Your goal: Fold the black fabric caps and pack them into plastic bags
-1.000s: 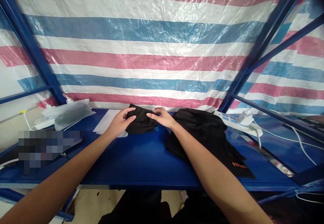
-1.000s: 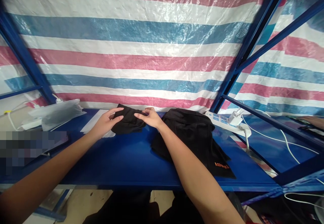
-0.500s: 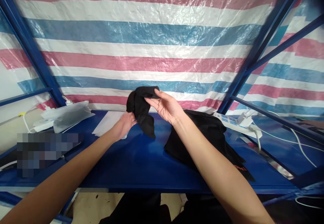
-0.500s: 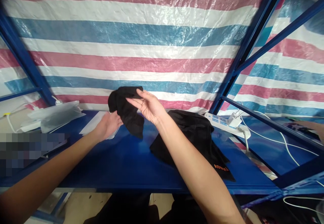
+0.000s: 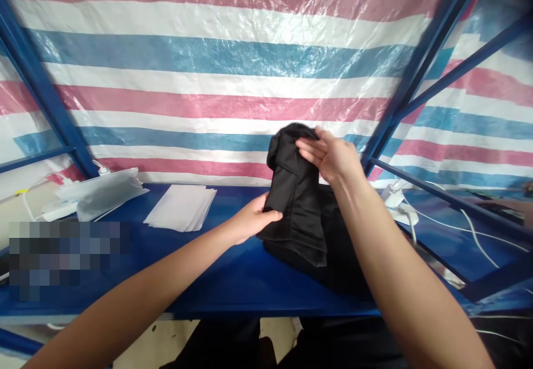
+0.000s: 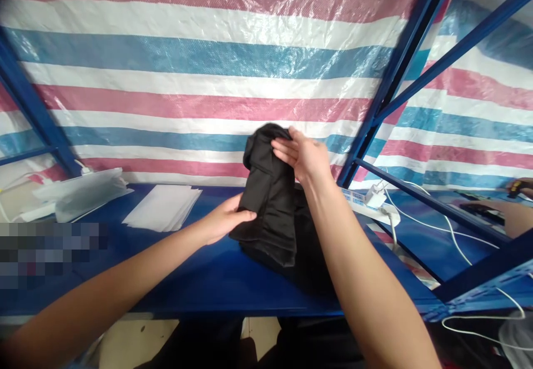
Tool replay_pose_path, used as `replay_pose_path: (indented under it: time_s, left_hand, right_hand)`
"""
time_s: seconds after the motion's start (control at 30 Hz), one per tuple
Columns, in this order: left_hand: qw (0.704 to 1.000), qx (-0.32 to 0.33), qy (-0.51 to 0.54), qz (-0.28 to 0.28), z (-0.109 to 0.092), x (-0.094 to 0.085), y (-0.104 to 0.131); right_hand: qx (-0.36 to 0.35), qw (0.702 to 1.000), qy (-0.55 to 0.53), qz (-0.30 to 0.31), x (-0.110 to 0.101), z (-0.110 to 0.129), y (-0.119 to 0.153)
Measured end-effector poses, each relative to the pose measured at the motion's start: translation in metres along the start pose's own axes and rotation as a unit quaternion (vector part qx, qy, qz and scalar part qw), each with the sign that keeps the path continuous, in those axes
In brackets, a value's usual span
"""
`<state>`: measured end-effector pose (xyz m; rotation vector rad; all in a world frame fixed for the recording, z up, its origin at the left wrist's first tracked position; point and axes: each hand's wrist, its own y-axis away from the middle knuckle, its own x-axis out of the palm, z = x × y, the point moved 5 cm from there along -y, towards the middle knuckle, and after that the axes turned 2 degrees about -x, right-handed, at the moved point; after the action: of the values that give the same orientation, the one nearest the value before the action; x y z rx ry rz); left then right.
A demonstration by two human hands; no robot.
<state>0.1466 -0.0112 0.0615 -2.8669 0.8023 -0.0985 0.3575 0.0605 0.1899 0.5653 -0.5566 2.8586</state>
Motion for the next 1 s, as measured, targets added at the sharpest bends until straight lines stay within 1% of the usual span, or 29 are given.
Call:
replay_pose_path:
  time_s: [0.07, 0.1, 0.17, 0.2, 0.23, 0.27, 0.33, 0.37, 0.4, 0.43, 0.5, 0.6, 0.63, 0.67, 0.7, 0.73, 0.77, 0.83, 0.87, 0.9, 0.93, 0.97, 1.0]
  left_hand:
    - [0.993, -0.001, -0.119, -0.011, 0.017, -0.001, -0.005]
    - [0.981, 0.002, -0.19, -0.029, 0.024, -0.004, -0.006]
    - [0.945, 0.011, -0.32, -0.075, 0.034, -0.014, -0.007]
    - [0.926, 0.012, -0.366, -0.095, 0.037, -0.019, -0.006]
    - [0.911, 0.009, -0.397, -0.107, 0.039, -0.023, -0.005]
    - [0.903, 0.002, -0.415, -0.111, 0.04, -0.027, -0.005]
    - [0.902, -0.015, -0.421, -0.094, 0.04, -0.029, -0.004]
    - [0.904, -0.019, -0.419, -0.083, 0.04, -0.029, -0.004]
    - [0.905, -0.021, -0.419, -0.074, 0.038, -0.029, -0.004]
    - [0.904, -0.023, -0.421, -0.068, 0.037, -0.028, -0.004]
    - [0.898, -0.039, -0.432, -0.07, 0.034, -0.028, -0.003]
    - [0.886, -0.084, -0.45, -0.069, 0.031, -0.028, -0.001]
    - [0.881, -0.094, -0.459, -0.061, 0.03, -0.027, 0.0]
    - [0.876, -0.1, -0.469, -0.053, 0.028, -0.027, 0.001]
    - [0.871, -0.108, -0.478, -0.042, 0.026, -0.027, 0.001]
    - [0.867, -0.118, -0.483, -0.03, 0.025, -0.027, 0.002]
    - [0.867, -0.129, -0.481, -0.018, 0.024, -0.027, 0.002]
    - [0.875, -0.138, -0.464, -0.008, 0.019, -0.027, 0.002]
    - [0.881, -0.123, -0.456, -0.016, 0.013, -0.026, 0.002]
    - [0.887, -0.091, -0.452, -0.033, 0.005, -0.022, 0.001]
    - [0.891, -0.044, -0.449, -0.055, -0.006, -0.016, 0.0]
    - [0.892, 0.013, -0.444, -0.078, -0.018, -0.006, 0.0]
    - [0.895, 0.072, -0.431, -0.09, -0.03, 0.008, 0.0]
  right_hand:
    - [0.065, 0.996, 0.021, -0.051, -0.036, -0.04, -0.002]
    - [0.099, 0.991, 0.033, -0.084, -0.054, -0.061, 0.0]
    - [0.14, 0.976, 0.07, -0.152, -0.085, -0.095, 0.006]
    - [0.141, 0.971, 0.097, -0.17, -0.096, -0.105, 0.008]
    - [0.133, 0.968, 0.131, -0.17, -0.103, -0.111, 0.008]
    - [0.109, 0.966, 0.171, -0.159, -0.106, -0.112, 0.008]
    - [0.035, 0.955, 0.274, -0.109, -0.101, -0.104, 0.005]
    - [-0.005, 0.939, 0.334, -0.076, -0.094, -0.098, 0.004]
    - [-0.039, 0.916, 0.398, -0.042, -0.085, -0.094, 0.003]
    - [-0.062, 0.885, 0.461, -0.005, -0.075, -0.091, 0.002]
    - [-0.077, 0.813, 0.573, 0.064, -0.055, -0.095, 0.001]
    - [-0.073, 0.705, 0.689, 0.153, -0.034, -0.112, -0.004]
    - [-0.072, 0.675, 0.711, 0.186, -0.03, -0.118, -0.007]
    - [-0.069, 0.653, 0.721, 0.219, -0.027, -0.123, -0.01]
    - [-0.064, 0.642, 0.723, 0.249, -0.027, -0.126, -0.013]
    - [-0.059, 0.639, 0.717, 0.27, -0.028, -0.127, -0.017]
    - [-0.053, 0.646, 0.708, 0.28, -0.031, -0.125, -0.021]
    - [-0.042, 0.671, 0.687, 0.277, -0.041, -0.113, -0.028]
    - [-0.039, 0.686, 0.676, 0.267, -0.048, -0.104, -0.032]
    - [-0.038, 0.701, 0.665, 0.256, -0.056, -0.094, -0.034]
    - [-0.037, 0.716, 0.653, 0.244, -0.066, -0.083, -0.036]
    - [-0.038, 0.73, 0.644, 0.226, -0.077, -0.07, -0.037]
    - [-0.034, 0.742, 0.636, 0.212, -0.09, -0.058, -0.038]
